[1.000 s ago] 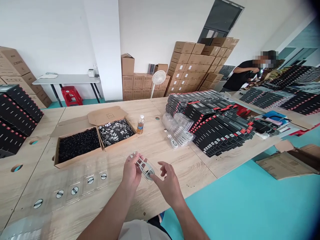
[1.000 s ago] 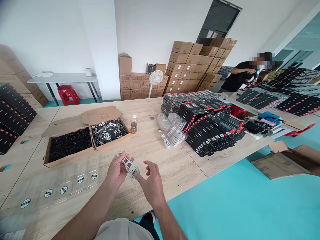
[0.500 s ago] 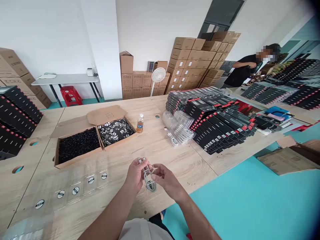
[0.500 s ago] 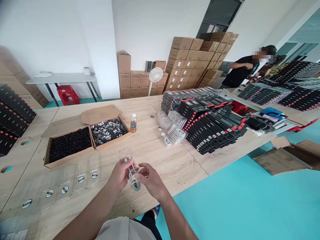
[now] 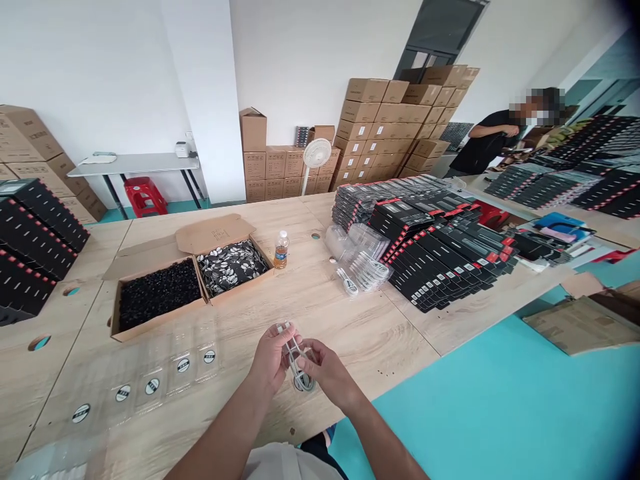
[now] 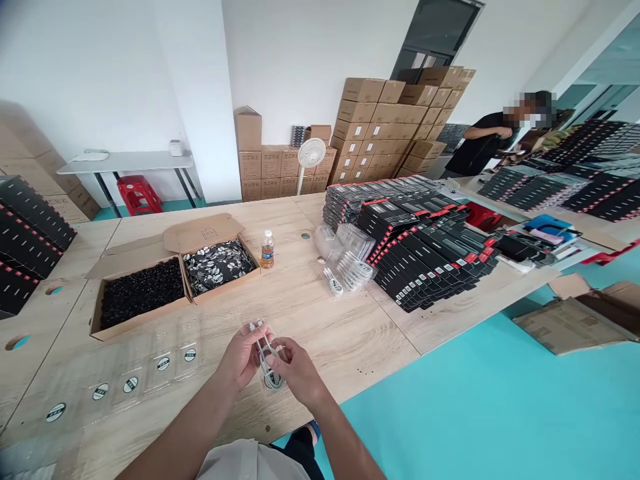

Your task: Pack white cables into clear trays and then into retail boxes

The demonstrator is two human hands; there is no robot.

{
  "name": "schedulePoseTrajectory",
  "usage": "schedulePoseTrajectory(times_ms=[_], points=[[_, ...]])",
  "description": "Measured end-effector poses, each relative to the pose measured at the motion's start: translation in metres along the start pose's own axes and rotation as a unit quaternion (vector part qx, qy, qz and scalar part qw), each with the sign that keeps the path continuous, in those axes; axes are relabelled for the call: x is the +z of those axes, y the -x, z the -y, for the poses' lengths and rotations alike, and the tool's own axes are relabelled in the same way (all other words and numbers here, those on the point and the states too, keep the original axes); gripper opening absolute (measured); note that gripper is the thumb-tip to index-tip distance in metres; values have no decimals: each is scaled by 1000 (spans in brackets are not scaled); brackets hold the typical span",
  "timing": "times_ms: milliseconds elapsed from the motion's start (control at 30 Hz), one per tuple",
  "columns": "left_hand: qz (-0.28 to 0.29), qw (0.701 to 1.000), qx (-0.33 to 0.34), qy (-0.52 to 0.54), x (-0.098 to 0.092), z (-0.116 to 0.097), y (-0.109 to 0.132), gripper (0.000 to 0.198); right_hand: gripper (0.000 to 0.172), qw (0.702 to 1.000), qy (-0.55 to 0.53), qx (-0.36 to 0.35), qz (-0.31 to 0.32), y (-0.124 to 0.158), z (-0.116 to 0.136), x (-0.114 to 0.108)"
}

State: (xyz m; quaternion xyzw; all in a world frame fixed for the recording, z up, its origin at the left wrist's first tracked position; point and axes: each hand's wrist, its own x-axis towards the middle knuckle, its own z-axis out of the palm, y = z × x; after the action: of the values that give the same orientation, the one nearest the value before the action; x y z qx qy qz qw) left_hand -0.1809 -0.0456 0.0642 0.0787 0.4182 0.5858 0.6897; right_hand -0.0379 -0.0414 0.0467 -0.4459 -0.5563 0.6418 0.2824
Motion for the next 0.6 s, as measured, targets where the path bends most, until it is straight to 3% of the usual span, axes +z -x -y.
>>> schedulePoseTrajectory(times_ms=[67,133,433,600], points=[[13,1000,-2,23,-2,-5,1,30,70,999,-44,-2,29,8,0,4],[43,998,-5,48,-3,-9,3,31,84,998,-61,8,14,16,2,8],[87,994,9,63,1,-10,6,30,66,996,-79,18,-40,27,3,20],[49,998,24,45,-1,-4,4,33,69,998,-43,23,-39,28,-9,18]])
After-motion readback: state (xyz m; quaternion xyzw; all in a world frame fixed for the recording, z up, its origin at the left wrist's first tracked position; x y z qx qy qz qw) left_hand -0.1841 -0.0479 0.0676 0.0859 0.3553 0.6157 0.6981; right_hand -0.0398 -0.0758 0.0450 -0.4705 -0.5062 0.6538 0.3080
